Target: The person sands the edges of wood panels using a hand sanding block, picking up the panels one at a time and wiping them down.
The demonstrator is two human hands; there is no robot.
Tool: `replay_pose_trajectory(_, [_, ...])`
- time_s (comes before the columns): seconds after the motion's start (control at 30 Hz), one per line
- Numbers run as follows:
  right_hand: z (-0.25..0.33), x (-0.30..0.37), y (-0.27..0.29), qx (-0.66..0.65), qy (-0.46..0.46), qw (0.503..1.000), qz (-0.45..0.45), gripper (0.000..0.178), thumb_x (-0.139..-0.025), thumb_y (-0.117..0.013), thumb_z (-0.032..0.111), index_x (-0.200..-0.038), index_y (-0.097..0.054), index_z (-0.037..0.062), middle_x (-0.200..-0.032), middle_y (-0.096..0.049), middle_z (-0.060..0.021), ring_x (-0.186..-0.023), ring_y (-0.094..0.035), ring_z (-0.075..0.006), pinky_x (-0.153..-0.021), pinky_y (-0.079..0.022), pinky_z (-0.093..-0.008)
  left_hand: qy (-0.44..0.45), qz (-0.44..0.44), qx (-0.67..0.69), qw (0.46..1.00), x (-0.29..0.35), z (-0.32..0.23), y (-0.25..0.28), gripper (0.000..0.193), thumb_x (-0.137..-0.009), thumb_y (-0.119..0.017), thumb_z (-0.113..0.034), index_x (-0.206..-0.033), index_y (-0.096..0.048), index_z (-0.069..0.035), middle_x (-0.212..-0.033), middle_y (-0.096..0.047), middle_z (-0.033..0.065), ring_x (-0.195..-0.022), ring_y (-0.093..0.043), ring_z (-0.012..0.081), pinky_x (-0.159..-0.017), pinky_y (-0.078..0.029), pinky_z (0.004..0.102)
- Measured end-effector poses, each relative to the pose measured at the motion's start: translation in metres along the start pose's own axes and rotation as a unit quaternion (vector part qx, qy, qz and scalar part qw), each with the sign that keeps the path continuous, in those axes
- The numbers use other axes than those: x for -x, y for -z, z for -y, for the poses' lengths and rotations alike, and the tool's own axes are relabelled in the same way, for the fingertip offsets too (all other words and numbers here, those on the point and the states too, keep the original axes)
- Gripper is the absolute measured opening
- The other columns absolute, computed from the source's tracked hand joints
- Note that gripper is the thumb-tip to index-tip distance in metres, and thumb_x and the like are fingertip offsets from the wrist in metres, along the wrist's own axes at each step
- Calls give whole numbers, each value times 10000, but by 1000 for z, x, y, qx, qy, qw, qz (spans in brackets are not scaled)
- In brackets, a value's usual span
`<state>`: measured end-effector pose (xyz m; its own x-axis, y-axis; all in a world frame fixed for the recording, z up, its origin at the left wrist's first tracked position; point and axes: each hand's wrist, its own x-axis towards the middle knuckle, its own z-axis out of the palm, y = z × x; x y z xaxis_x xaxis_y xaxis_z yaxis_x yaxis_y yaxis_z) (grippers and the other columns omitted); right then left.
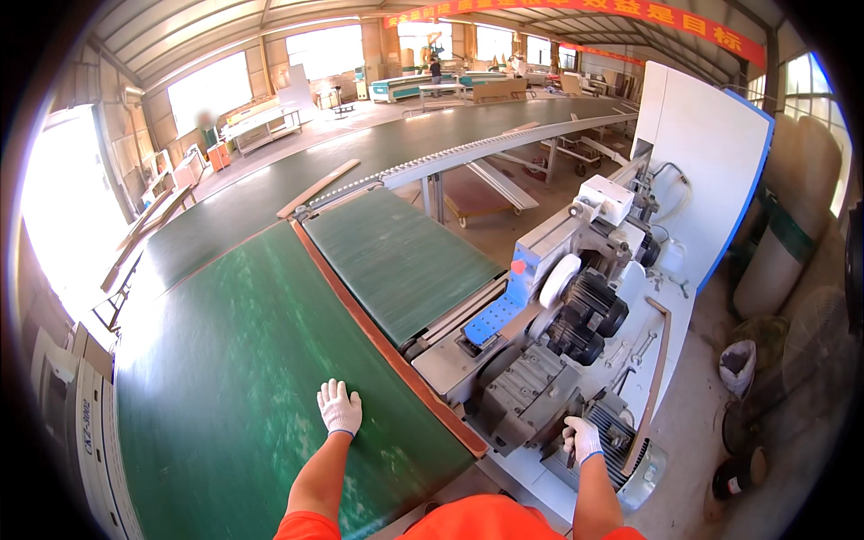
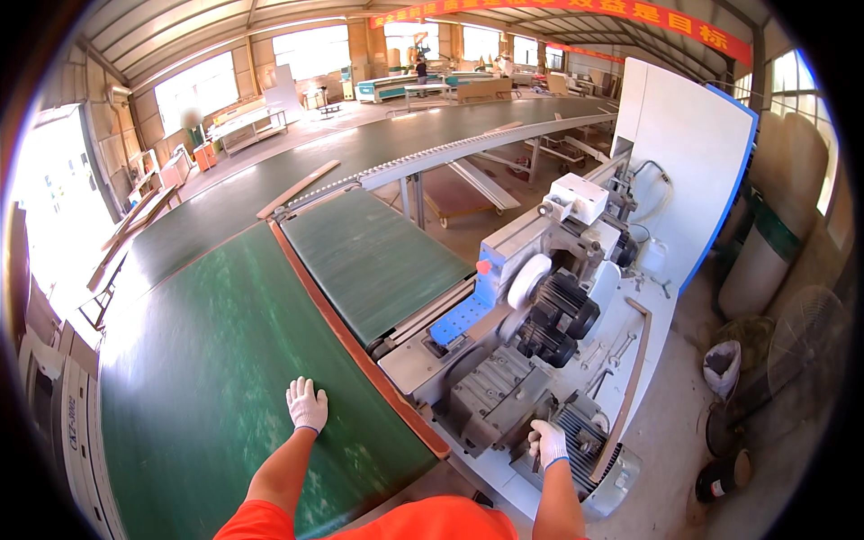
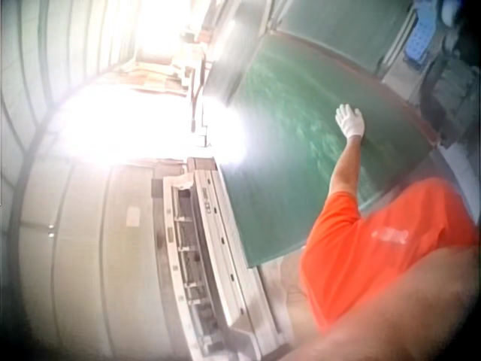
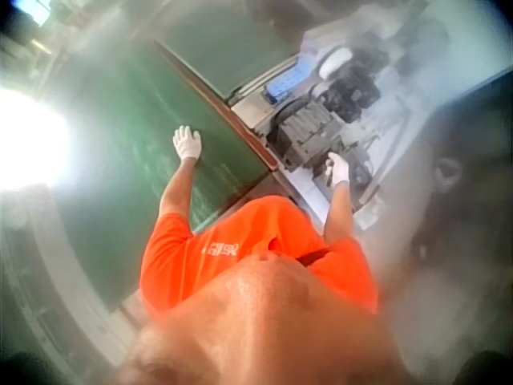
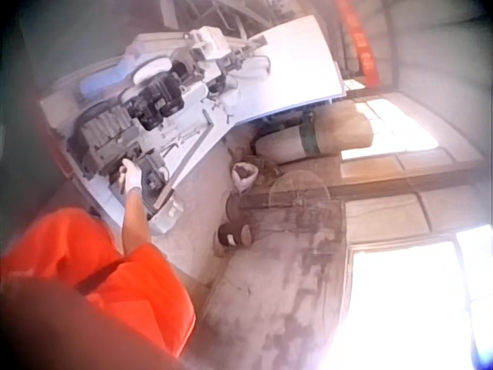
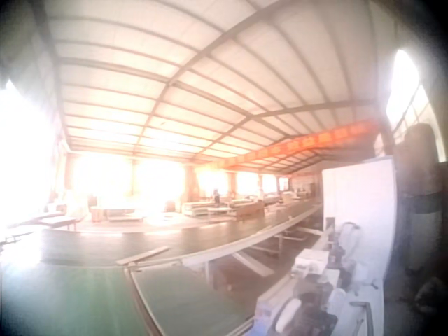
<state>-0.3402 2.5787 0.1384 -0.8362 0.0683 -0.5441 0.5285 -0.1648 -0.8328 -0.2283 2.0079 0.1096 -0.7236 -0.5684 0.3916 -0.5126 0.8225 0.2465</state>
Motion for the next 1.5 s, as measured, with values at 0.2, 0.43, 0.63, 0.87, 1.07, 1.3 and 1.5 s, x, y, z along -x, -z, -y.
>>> replay_pose_trajectory(0.2, [-3, -5, 6, 0, -2, 1000, 9, 207, -919, -694, 220, -883, -624, 28, -681, -596, -99, -423, -475, -162, -407, -414, -360, 1, 5, 4, 1000, -2, -6, -1, 492, -933, -631, -325, -1314, -631, -14, -1480, -550, 168, -1442, -425, 393, -1233, -290, 542])
replay_pose_trajectory(0.43, [1, 1, 2, 1, -2, 1000, 8, 207, -922, -692, 225, -888, -625, 32, -691, -601, -96, -431, -475, -161, -419, -417, -359, 3, 10, 9, 1000, -3, -7, 0, 504, -941, -624, -332, -1331, -630, -14, -1489, -549, 169, -1452, -420, 393, -1240, -281, 545])
replay_pose_trajectory(0.63, [1, 0, 1, 5, 1, 1000, 6, 208, -916, -699, 224, -861, -627, 37, -680, -591, -91, -438, -470, -155, -424, -409, -353, 11, 27, 12, 999, -4, -8, 1, 510, -952, -615, -338, -1350, -626, -19, -1516, -545, 174, -1473, -407, 394, -1252, -265, 545])
replay_pose_trajectory(0.87, [-1, -2, 3, 8, 4, 1000, 3, 216, -915, -702, 231, -842, -630, 40, -678, -596, -90, -438, -476, -157, -420, -413, -360, -18, -16, 5, 1000, -3, -10, 0, 456, -922, -643, -297, -1276, -656, -8, -1431, -590, 177, -1406, -460, 392, -1214, -315, 541])
replay_pose_trajectory(1.07, [0, 1, 0, 25, 24, 999, 8, 227, -924, -698, 242, -809, -622, 61, -661, -584, -75, -426, -459, -155, -412, -395, -349, -16, -38, -13, 999, 2, -3, -5, 440, -923, -654, -293, -1267, -656, -19, -1417, -595, 170, -1389, -473, 392, -1214, -309, 549])
replay_pose_trajectory(1.3, [-6, -10, 5, 33, 9, 999, 7, 219, -930, -697, 262, -891, -633, 56, -676, -593, -76, -433, -485, -166, -405, -407, -355, 13, -24, 95, 995, -14, -14, -7, 499, -960, -648, -358, -1301, -616, 5, -1372, -630, 190, -1347, -517, 386, -1165, -370, 519])
replay_pose_trajectory(1.5, [1, -1, 2, 3, -12, 1000, 6, 170, -938, -700, 244, -896, -615, 102, -672, -569, -40, -439, -436, -121, -417, -364, -327, -191, 198, 112, 955, -2, -124, 67, 786, -849, -721, -579, -1357, -586, 4, -1400, -613, 176, -1355, -509, 370, -1148, -375, 487])
